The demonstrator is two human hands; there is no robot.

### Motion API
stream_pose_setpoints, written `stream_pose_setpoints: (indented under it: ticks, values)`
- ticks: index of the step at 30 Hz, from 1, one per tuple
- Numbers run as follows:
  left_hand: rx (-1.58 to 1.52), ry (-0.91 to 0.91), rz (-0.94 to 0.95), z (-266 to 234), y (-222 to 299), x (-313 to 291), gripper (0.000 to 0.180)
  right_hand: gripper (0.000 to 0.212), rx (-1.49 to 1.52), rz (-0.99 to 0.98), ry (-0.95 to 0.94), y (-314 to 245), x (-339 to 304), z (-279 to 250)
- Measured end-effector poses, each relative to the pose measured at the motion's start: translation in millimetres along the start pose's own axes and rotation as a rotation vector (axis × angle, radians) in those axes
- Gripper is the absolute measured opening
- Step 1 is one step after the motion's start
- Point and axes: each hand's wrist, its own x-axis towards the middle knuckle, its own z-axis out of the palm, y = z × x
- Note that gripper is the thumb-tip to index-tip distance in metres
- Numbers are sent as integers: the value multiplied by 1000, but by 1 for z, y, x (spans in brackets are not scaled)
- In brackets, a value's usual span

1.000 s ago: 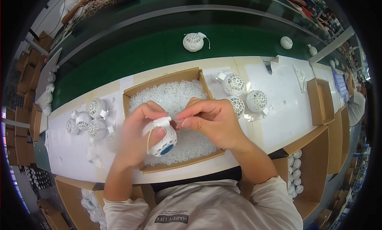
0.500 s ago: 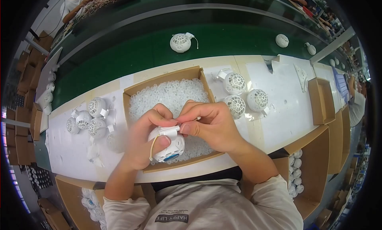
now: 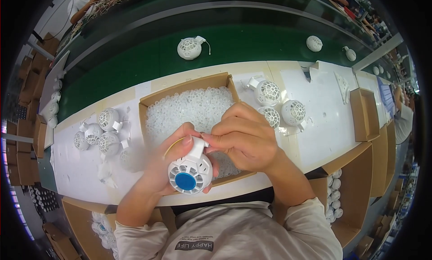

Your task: Attaching strings to small white components and placing them into a box with packaging beads.

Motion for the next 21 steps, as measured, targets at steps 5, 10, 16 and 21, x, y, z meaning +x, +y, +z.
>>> stream_pose_setpoints:
  ticks: [5, 10, 16, 21]
  values:
    - [192, 48, 9, 2, 3, 0, 22, 21, -125, -34, -32, -4, 5, -2]
    - [171, 38, -21, -1, 3, 0, 24, 19, -135, 5, -68, -8, 5, -3]
    - [-215, -51, -197, -7, 6, -1, 28, 19, -75, 45, -29, -10, 6, 1]
    - [-59, 1, -156, -4, 5, 4, 28, 19, -201, -24, -117, -8, 6, -7]
